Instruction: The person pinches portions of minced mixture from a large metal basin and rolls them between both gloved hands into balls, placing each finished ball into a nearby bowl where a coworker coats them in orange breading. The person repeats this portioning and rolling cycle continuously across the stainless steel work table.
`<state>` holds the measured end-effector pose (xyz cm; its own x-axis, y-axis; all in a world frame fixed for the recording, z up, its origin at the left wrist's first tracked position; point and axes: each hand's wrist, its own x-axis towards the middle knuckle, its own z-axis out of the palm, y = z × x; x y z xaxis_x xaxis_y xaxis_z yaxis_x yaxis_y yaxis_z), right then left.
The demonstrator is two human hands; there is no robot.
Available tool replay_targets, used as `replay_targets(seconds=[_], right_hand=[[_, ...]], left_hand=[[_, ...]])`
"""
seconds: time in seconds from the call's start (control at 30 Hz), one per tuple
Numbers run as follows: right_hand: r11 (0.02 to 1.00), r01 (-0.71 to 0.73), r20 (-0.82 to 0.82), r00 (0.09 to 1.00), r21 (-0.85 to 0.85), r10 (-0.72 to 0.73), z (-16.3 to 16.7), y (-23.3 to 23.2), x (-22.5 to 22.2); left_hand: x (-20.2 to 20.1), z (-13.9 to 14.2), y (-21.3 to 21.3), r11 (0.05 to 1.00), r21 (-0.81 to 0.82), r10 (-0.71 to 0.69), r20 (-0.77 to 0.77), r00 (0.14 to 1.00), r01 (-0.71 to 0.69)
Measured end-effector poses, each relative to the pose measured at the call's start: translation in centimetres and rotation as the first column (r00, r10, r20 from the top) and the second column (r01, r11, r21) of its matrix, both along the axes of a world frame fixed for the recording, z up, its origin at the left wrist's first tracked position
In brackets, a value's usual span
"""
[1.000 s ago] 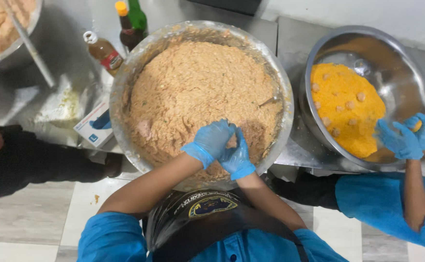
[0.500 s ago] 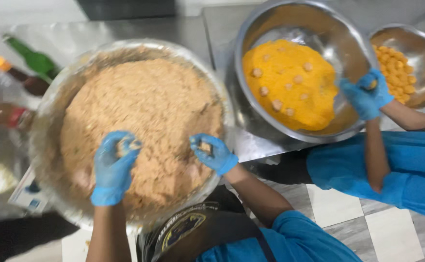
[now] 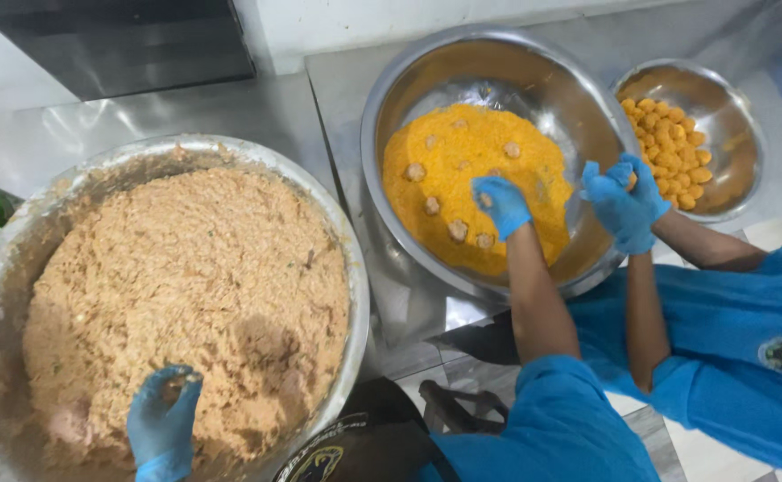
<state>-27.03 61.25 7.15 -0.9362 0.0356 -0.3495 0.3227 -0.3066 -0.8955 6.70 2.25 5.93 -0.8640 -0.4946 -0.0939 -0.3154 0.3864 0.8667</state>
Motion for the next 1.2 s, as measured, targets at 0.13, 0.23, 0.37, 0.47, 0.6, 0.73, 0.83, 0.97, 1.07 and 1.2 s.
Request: replay_targets(seconds=[0.13,0.23,0.37,0.47,0.6,0.73,0.83,0.97,1.07,1.2], right_hand=[[0.976,0.216,0.185,0.959,0.007,-0.214,-0.1,3.3,-7.5],[0.962,0.273,0.300,0.918,-0.008,-0.258,-0.2,3.7,-11.6],[0.953,0.304,0.332,0.899,-0.005,-0.285,0.2,3.2,-15.3],[0.938,0.348,0.264,0.904,0.000,-0.335,1.0,3.0,-16.4],[0.973,0.230,0.063,0.971,-0.014,-0.229,2.2,2.8,-15.2],[0.999,0.037,-0.131,0.991,-0.011,-0.039,2.2,1.4,-11.3],[0.994,-0.110,-0.185,0.977,-0.015,0.105,1.6,-1.4,-6.1],[0.941,-0.337,-0.243,0.916,-0.042,0.318,1.6,-8.8,2.6],[0.873,-0.487,-0.270,0.845,-0.036,0.461,3.1,-15.7,9.0],[0.748,-0.632,-0.260,0.702,0.203,0.663,5.1,-25.6,15.8]], left_hand=[[-0.6,-2.0,0.9,0.901,0.422,0.094,0.027,0.995,-0.096],[-0.8,-2.2,1.0,0.867,0.471,0.149,0.062,0.987,-0.160],[-1.4,-1.8,0.8,0.888,0.434,0.114,0.113,0.987,-0.152],[-2.0,-1.5,0.9,0.898,0.413,0.109,0.124,0.986,-0.151],[-2.6,-1.6,1.1,0.872,0.460,0.104,0.163,0.981,-0.169],[-3.2,-2.8,1.2,0.951,0.302,-0.002,0.202,0.979,-0.060],[-3.5,-4.1,0.8,0.981,0.060,-0.189,0.133,0.973,0.183],[-4.4,-4.7,0.1,0.946,-0.106,-0.311,-0.032,0.950,0.306],[-4.7,-3.0,-1.1,0.948,-0.154,-0.280,0.023,0.960,0.280],[-4.1,1.8,-3.9,0.882,-0.193,-0.334,0.390,0.858,0.431]])
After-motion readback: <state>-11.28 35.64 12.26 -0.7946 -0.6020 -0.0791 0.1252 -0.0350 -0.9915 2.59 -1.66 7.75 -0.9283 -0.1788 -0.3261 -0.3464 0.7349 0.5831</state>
